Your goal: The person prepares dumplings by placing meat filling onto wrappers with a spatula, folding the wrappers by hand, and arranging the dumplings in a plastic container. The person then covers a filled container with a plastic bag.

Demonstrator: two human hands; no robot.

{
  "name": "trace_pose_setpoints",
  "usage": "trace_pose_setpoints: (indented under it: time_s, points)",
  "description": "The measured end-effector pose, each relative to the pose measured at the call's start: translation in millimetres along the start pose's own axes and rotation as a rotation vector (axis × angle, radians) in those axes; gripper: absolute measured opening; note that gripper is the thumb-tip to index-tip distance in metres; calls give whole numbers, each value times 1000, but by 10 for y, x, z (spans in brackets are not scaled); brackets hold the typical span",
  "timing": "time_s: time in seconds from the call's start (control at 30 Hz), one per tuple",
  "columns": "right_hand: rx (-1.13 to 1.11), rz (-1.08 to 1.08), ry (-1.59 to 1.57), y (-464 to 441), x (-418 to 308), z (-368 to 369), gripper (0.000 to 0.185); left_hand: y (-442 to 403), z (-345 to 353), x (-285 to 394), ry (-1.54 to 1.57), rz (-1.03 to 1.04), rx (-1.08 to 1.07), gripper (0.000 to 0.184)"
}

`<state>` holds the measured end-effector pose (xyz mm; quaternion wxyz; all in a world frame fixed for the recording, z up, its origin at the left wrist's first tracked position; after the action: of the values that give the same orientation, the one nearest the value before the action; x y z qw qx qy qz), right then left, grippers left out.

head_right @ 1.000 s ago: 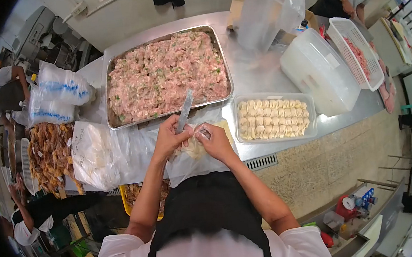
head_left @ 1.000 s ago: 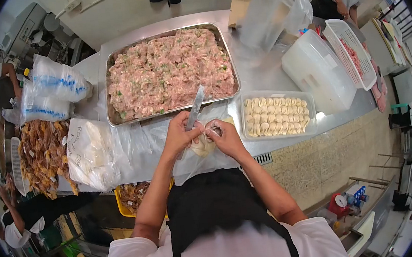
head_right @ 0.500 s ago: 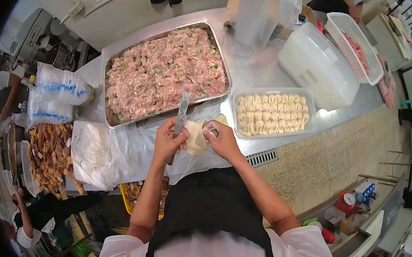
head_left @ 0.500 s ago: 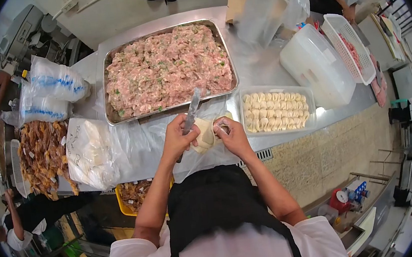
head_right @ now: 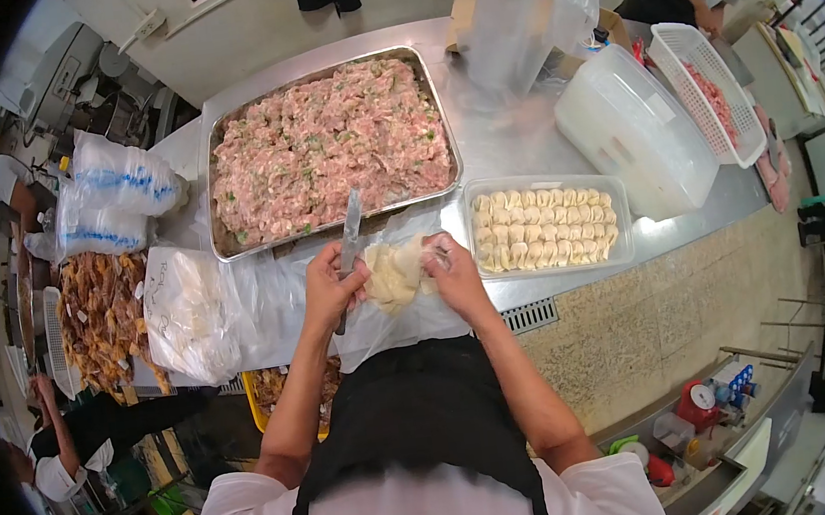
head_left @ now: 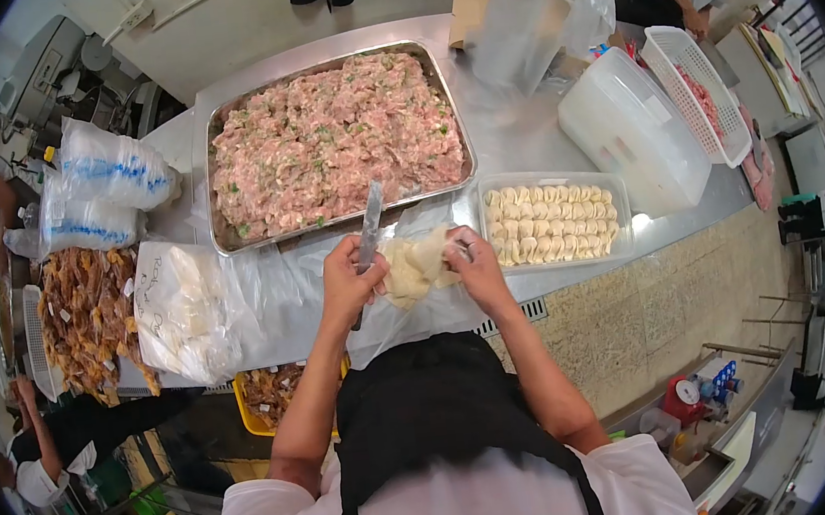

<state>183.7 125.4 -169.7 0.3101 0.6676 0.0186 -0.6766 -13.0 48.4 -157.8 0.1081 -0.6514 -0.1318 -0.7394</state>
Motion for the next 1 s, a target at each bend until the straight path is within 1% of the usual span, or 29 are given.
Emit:
trace_pose_setpoints:
  time_s: [0.03, 0.07, 0.1, 0.13, 0.17, 0.2, 0.23, 0.27, 0.3, 0.33, 0.37, 0.4, 0.43, 0.47, 0.5, 0.53, 0.57, 0.6, 0.63, 0.67, 0.73, 0.77, 0.8, 0.87, 0.93, 0.97, 1.0]
  points:
    - [-33, 64, -61, -9, 34, -97, 12, 13, -44, -19, -19, 3, 15, 28]
    - [-108, 134, -175, -101, 267, -224, 27, 30, -74, -42, -19, 3, 17, 28]
    - [-111, 135, -175, -83, 276, -368, 27, 56, -99, -74, -67, -8, 8, 24]
    - [-233, 91, -445, -46, 210, -443, 37, 78, -120, -87, -114, -19, -3, 19]
    - [-353, 45, -714, -26, 156, -478, 48, 102, -151, -84, -114, -18, -2, 19]
    - [-353, 44, -713, 61, -35, -438, 48, 122, -205, -56, -101, -13, 27, 18]
    - [-365, 100, -898, 228, -378, -353, 47, 125, -269, -15, -87, -8, 55, 18]
    - [-370, 129, -990, 255, -440, -332, 47, 81, -354, 59, -87, -8, 55, 18]
    - [-373, 158, -1084, 283, -502, -310, 47, -35, -456, 257, -293, 88, 16, 18]
    - [-412, 169, -1099, 215, -416, -303, 48, -152, -495, 460, -499, 183, -21, 20]
    - [-454, 183, -1113, 144, -329, -289, 49, -271, -511, 610, -499, 181, -16, 20]
    - [-461, 187, -1111, 50, -228, -264, 49, -405, -445, 959, -894, 412, -71, 18]
    - [-309, 204, -974, -85, -45, -281, 47, -479, -330, 1209, -1290, 643, -127, 16]
    - [-160, 215, -833, -203, 106, -323, 44, -597, -349, 1282, -1295, 641, -118, 16]
    - [-170, 219, -829, -289, 208, -291, 44, -721, -329, 1170, -1417, 481, -284, 16]
    - [9, 188, -795, -382, 285, -392, 40, -786, -332, 1067, -1529, 315, -448, 17]
    - [186, 148, -764, -483, 323, -513, 36, -847, -399, 1186, -1540, 321, -436, 17]
    - [184, 144, -777, -519, 251, -473, 36, -889, -527, 1368, -1619, 378, -374, 12]
    - [276, 145, -784, -473, 191, -503, 32, -894, -617, 1519, -1692, 432, -322, 14]
    - [368, 146, -787, -453, 144, -539, 27, -887, -671, 1608, -1697, 434, -337, 14]
    - [372, 151, -764, -563, 117, -525, 26, -876, -795, 1718, -1852, 309, -296, 16]
    - [366, 150, -730, -626, 79, -525, 24, -851, -738, 1634, -1857, 315, -308, 16]
    - [333, 157, -717, -672, 7, -510, 23, -815, -684, 1472, -1830, 284, -322, 16]
    - [311, 187, -729, -686, -45, -511, 23, -789, -421, 1370, -1749, 213, -315, 18]
    - [291, 220, -722, -688, -8, -534, 23, -878, -154, 1056, -1685, 265, -342, 17]
    - [302, 213, -716, -682, 23, -547, 23, -907, -47, 942, -1680, 265, -340, 17]
    - [307, 203, -711, -699, 23, -557, 24, -958, 73, 895, -1677, 223, -328, 17]
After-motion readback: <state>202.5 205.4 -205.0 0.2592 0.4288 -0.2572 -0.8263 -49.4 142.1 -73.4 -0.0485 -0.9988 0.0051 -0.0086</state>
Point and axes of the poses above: each hand's wrist, its own y-axis away from the middle knuckle, its own z-axis out of the palm, x = y × z, the point moved 8 cm from there along -y, towards the middle knuckle, and after that the axes turned 13 degrees about z, right-handed, at the moved point
